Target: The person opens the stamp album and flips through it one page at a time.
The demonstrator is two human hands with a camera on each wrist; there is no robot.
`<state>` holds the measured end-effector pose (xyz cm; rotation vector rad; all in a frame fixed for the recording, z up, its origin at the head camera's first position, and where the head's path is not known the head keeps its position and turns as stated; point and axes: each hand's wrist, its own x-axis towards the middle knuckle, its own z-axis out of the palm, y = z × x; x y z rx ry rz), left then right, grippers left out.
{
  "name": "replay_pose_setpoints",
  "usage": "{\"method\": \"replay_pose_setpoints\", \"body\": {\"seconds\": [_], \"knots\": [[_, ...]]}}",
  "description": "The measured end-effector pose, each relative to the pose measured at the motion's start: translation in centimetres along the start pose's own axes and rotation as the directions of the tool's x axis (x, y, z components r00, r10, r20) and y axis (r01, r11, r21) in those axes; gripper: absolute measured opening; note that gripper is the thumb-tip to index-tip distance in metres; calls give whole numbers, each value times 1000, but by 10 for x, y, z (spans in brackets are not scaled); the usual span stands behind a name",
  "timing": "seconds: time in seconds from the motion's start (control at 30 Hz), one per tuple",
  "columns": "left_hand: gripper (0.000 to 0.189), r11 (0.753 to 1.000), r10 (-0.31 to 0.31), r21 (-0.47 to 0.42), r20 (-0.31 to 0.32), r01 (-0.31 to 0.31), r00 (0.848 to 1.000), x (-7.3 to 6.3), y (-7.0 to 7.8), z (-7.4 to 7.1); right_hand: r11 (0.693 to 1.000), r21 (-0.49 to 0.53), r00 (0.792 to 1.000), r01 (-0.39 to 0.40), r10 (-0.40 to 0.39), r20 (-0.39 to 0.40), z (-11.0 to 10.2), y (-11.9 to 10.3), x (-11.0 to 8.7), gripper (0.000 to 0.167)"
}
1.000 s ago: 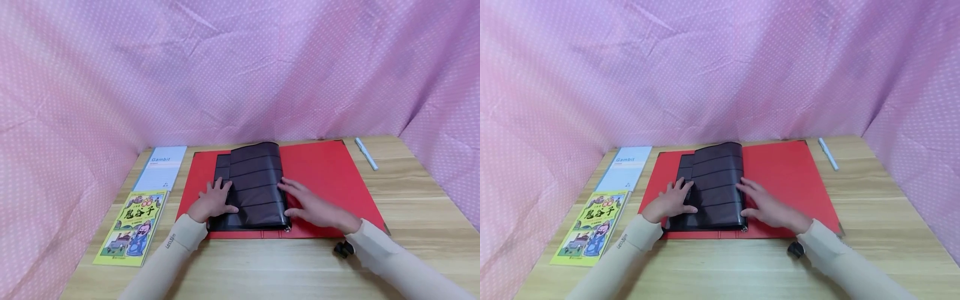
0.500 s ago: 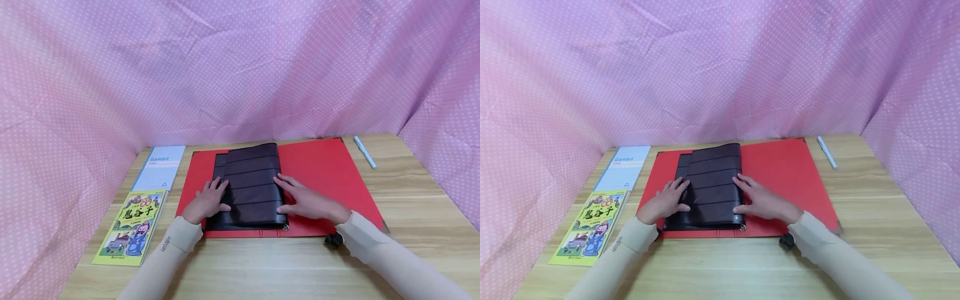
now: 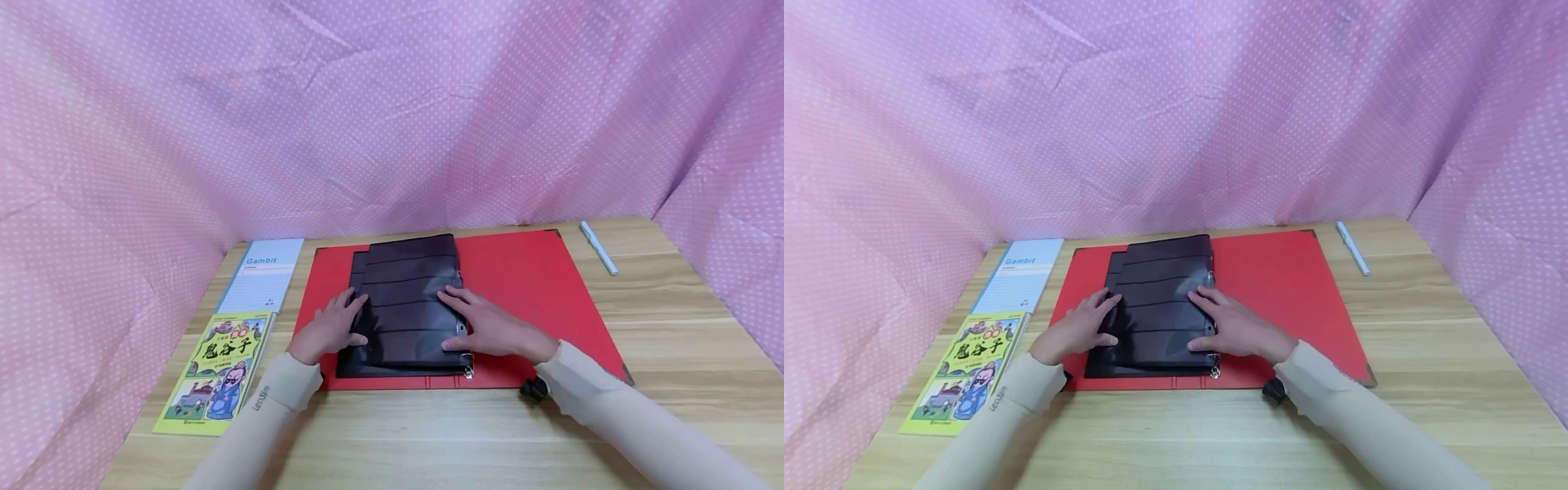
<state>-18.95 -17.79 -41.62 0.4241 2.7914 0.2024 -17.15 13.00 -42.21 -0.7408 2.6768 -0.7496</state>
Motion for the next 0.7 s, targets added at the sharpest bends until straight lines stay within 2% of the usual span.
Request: {"method": "replay_pose_setpoints", "body": {"seconds": [0.23,0.5,0.6,0.7], "knots": [[99,999,6,36,23,-7,1000,-4,-2,-2,998,-60,999,7,-4,50,2,-2,5,91],[92,999,3,43,66,-5,998,-1,-6,-1,998,68,999,-8,5,37,-5,7,3,91],[90,999,7,30,72,-10,997,0,-9,-1,997,72,1000,22,-23,8,-12,11,-1,90],[85,1000,7,-9,39,-7,999,-1,-10,-3,997,46,995,67,-63,-82,-27,12,-6,85]]}}
